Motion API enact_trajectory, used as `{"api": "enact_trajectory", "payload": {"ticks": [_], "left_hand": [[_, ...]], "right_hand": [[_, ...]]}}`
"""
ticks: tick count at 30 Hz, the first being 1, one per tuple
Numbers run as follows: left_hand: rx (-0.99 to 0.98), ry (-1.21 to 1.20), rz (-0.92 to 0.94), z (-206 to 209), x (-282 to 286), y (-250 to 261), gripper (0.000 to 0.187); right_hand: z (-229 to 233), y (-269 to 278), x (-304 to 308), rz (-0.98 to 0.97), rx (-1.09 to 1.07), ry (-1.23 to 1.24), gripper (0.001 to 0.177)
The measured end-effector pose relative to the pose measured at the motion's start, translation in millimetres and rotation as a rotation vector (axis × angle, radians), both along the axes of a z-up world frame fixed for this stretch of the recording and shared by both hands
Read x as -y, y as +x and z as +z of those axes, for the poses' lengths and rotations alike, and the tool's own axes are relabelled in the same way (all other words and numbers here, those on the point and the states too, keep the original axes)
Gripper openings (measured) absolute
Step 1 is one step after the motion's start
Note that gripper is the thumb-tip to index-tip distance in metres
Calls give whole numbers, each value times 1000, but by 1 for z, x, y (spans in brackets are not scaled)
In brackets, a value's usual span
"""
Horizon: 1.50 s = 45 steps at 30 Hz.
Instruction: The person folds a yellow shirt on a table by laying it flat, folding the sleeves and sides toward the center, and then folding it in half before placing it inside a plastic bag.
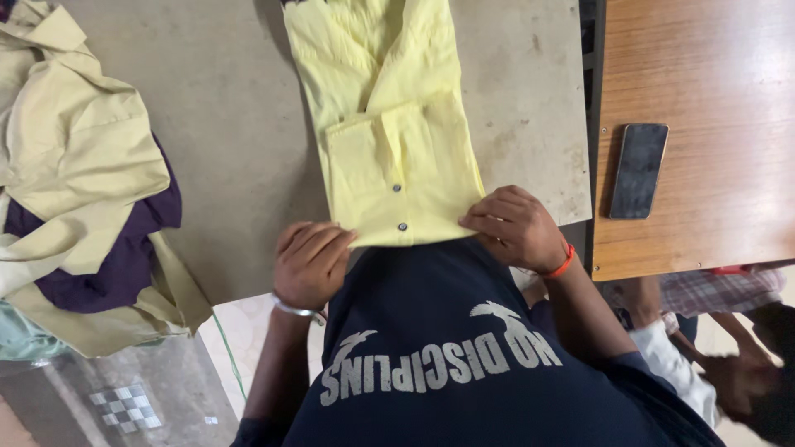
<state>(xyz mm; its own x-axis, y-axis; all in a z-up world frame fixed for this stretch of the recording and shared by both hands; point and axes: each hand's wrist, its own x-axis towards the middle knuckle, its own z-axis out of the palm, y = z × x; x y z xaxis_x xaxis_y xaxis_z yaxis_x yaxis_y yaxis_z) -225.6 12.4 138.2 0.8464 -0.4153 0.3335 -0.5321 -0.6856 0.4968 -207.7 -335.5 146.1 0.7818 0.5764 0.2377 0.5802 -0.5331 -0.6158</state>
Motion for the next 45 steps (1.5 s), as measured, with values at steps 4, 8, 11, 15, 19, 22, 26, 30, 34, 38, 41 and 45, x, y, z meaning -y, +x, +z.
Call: {"api": "enact_trajectory", "payload": {"ticks": [4, 8, 11, 15, 19, 22, 26, 30, 34, 38, 41, 45], "left_hand": [[-85, -184, -12, 34, -5, -3, 8], [-173, -361, -10, 48, -5, 2, 7], [-312, -480, 91, 44, -2, 13, 14], [-432, -757, 293, 16, 5, 56, 33], [-595, -757, 441, -25, 9, 130, 42], [-661, -825, 392, -52, 10, 173, 58], [-599, -656, 429, -101, 9, 206, 65], [-605, -604, 476, -135, 9, 219, 61], [-484, -283, 556, -130, 19, 221, 60], [-437, -304, 505, -116, 18, 222, 47], [-571, -363, 553, -113, 17, 222, 42], [-358, -210, 492, -120, 25, 231, 44]], "right_hand": [[13, -1, 6, 83, -101, 156, 25], [17, -2, 11, 136, -302, 413, 19], [14, 7, 7, 15, -433, 476, 14], [9, 36, -12, -533, -679, 567, 24], [-4, 101, -32, -562, -666, 810, 42], [-20, 146, -44, -569, -699, 787, 54], [-61, 193, -53, -553, -690, 699, 57], [-109, 215, -56, -601, -537, 429, 53], [-122, 213, -62, -645, -295, 194, 44], [-104, 197, -60, -665, -132, 7, 42], [-102, 198, -55, -701, -59, 108, 37], [-105, 194, -55, -679, -6, -35, 42]]}}
